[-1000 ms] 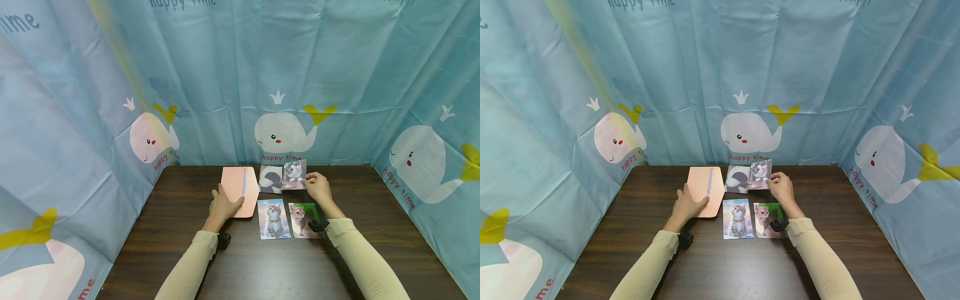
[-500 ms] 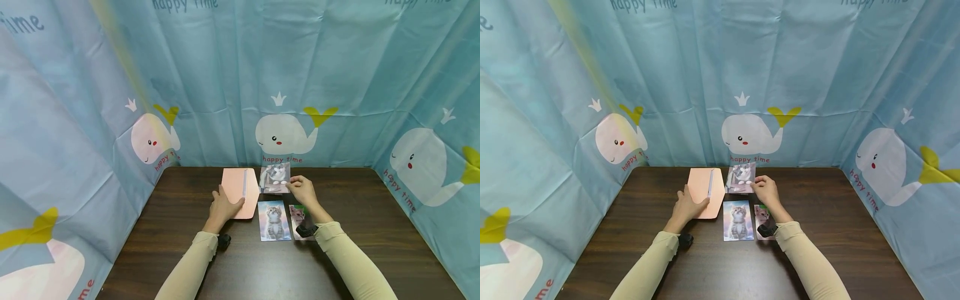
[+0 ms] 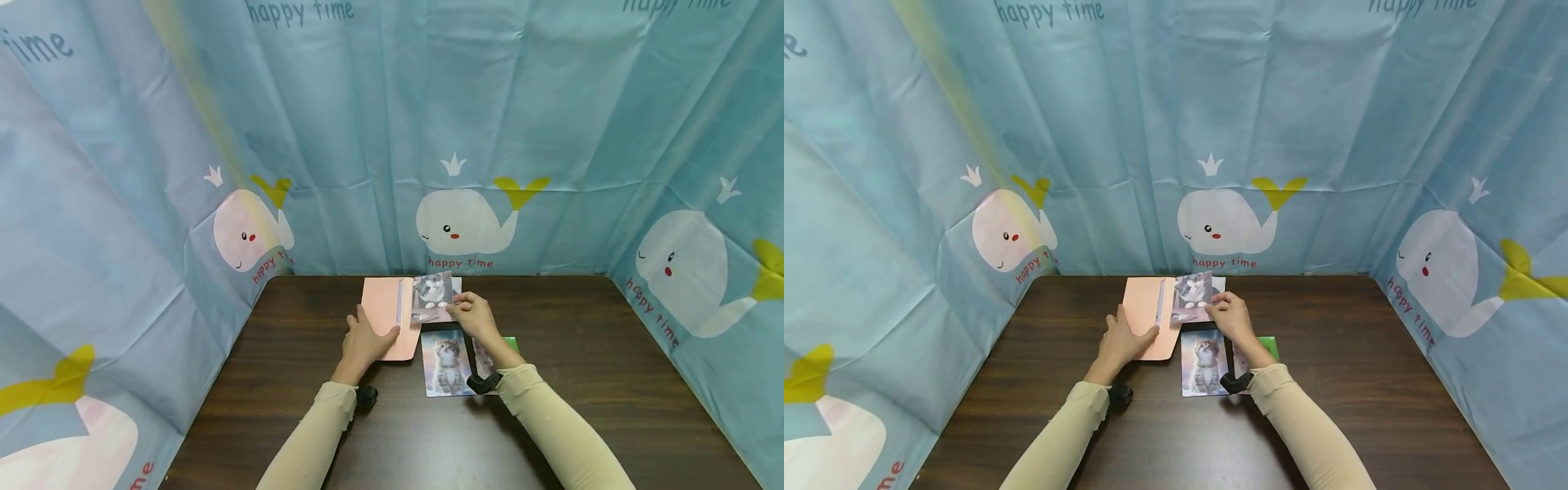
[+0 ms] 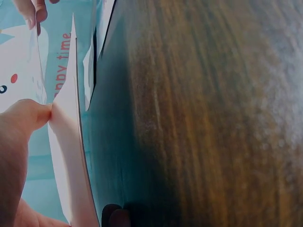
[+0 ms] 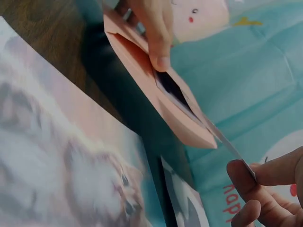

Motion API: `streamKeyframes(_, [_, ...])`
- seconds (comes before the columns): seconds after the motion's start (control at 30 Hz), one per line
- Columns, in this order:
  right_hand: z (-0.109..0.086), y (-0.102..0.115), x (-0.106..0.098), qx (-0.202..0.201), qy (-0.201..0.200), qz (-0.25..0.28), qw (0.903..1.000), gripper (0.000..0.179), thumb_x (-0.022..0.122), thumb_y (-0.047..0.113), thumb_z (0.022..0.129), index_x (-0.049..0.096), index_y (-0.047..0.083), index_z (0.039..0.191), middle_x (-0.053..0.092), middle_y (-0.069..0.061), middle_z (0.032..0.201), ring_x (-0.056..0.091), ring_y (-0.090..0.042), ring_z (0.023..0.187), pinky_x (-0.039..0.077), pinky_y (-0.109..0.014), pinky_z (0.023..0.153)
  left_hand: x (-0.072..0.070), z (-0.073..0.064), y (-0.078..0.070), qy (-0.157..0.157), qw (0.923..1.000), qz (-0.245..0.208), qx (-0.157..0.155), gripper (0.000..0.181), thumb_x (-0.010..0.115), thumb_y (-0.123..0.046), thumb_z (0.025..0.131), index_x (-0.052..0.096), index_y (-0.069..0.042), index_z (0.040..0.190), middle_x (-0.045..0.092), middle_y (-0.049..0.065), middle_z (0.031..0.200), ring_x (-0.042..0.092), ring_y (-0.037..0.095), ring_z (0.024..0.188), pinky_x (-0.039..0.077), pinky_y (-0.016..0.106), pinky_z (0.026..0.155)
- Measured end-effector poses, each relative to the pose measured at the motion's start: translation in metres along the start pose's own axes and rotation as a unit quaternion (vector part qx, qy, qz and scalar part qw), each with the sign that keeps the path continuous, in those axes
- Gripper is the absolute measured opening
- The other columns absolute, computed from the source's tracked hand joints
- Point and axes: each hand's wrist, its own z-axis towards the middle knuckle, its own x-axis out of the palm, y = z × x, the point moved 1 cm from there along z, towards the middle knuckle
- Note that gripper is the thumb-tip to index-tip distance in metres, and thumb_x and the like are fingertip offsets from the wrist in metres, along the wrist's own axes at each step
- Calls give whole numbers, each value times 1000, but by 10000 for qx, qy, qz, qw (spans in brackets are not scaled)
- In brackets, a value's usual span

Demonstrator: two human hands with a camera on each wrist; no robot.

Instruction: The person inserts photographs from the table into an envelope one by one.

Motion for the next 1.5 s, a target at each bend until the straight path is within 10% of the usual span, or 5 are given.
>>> streamKeyframes(1.27, [15, 8, 56, -203, 118, 442, 9987, 33, 76, 14, 102, 70, -5, 128, 76, -19, 80, 47, -11, 53, 38, -28, 53, -3, 0, -2, 19, 10000, -39, 55, 123, 78, -65, 86, 19, 6, 168, 39, 38, 146, 66, 57, 104, 57, 63, 91])
streamKeyframes(1.5, [15, 7, 65, -290, -195, 32, 9994, 31, 76, 14, 101, 74, -4, 126, 74, -11, 85, 59, -13, 66, 45, -26, 58, -2, -1, -2, -20, 10000, -24, 86, 124, 78, -66, 86, 19, 6, 168, 39, 38, 146, 67, 57, 104, 57, 62, 91])
